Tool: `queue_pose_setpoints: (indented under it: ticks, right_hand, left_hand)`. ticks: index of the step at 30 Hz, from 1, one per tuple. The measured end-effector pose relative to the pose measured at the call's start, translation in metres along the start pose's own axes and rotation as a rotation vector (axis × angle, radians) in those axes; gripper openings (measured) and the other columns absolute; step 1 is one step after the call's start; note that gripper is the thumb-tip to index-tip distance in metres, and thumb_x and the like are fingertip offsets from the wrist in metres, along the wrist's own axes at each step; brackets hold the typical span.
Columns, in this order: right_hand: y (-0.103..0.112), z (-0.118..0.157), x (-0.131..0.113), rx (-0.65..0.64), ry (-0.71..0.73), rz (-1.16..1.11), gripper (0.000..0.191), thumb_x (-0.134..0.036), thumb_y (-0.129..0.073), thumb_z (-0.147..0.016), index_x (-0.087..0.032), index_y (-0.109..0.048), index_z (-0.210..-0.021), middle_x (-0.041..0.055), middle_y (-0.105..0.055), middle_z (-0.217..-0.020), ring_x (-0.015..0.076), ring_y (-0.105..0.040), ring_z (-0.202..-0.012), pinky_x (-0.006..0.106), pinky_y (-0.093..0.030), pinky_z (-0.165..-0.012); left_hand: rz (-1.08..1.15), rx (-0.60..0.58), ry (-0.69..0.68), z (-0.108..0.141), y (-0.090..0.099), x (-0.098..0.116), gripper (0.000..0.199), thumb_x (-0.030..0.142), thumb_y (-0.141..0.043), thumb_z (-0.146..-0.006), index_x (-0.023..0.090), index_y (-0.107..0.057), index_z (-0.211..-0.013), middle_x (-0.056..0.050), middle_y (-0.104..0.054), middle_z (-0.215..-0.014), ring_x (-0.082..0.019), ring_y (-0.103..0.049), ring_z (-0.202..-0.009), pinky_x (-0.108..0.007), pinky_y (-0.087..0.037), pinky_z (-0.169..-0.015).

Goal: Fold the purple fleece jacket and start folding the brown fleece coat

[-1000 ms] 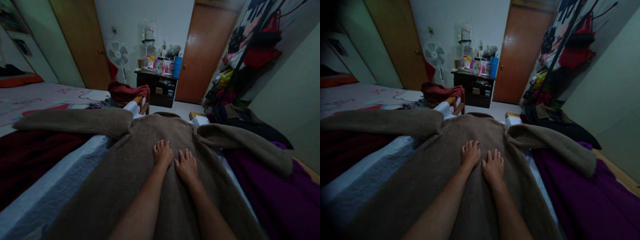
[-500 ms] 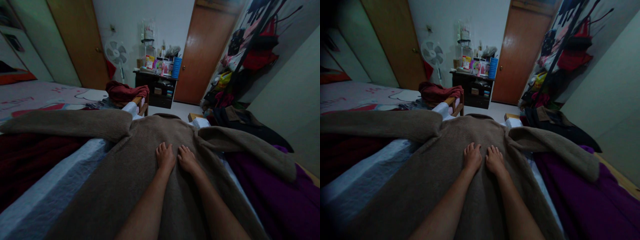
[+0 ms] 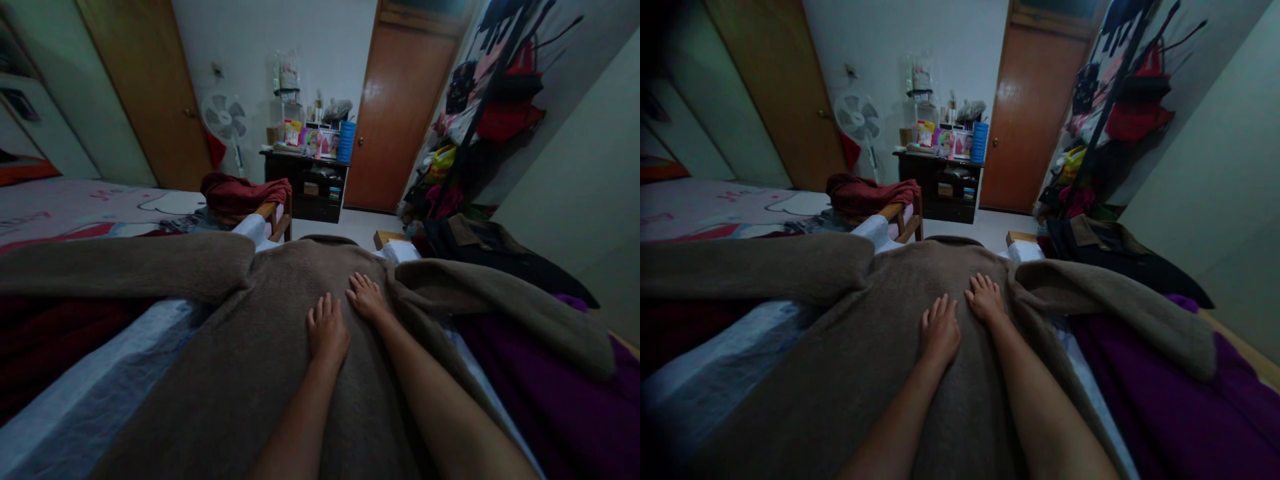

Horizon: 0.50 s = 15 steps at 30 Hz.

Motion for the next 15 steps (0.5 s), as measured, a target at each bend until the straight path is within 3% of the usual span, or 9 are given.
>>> queue_pose_setpoints:
  ticks: [5,9,15]
  right_hand:
    - [0.003,-0.026,0.02,0.037,-0.081,0.011,0.063,-0.053,-0.028,-0.097,-0.022,-0.026,-0.152,0.0072,-0.016,-0.16,0.0248,-0.015,-0.146,0.045,-0.015,-0.115]
    - [0.007,-0.045,0.035,0.073,-0.131,0.004,0.068,-0.051,-0.03,-0.097,-0.009,-0.027,-0.15,0.0175,-0.023,-0.157,0.0263,-0.022,-0.144,0.039,-0.017,-0.114]
    - [0.016,-0.071,0.047,0.123,-0.204,0.017,0.064,-0.05,-0.029,-0.097,-0.004,-0.04,-0.14,0.0208,-0.036,-0.15,0.0269,-0.031,-0.139,0.036,-0.021,-0.112]
  left_hand:
    - [-0.012,-0.004,-0.006,0.001,0.0,0.001,0.049,0.017,-0.041,-0.088,0.024,-0.051,-0.135,-0.006,-0.038,-0.153,-0.025,-0.031,-0.14,-0.048,-0.026,-0.113]
    - [-0.022,-0.013,0.004,0.002,0.002,0.003,0.048,0.023,-0.048,-0.087,0.024,-0.052,-0.135,-0.007,-0.037,-0.153,-0.027,-0.03,-0.141,-0.049,-0.025,-0.114]
    - [-0.007,-0.02,0.004,0.002,0.003,0.004,0.05,0.025,-0.052,-0.085,0.024,-0.052,-0.135,-0.008,-0.036,-0.153,-0.028,-0.029,-0.141,-0.05,-0.025,-0.114]
Point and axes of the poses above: each hand's wrist, its own z-axis away from the middle knuckle, its own y-axis out of the back of the hand, x = y × z, the point moved 8 cm from there along -z, towards the middle knuckle
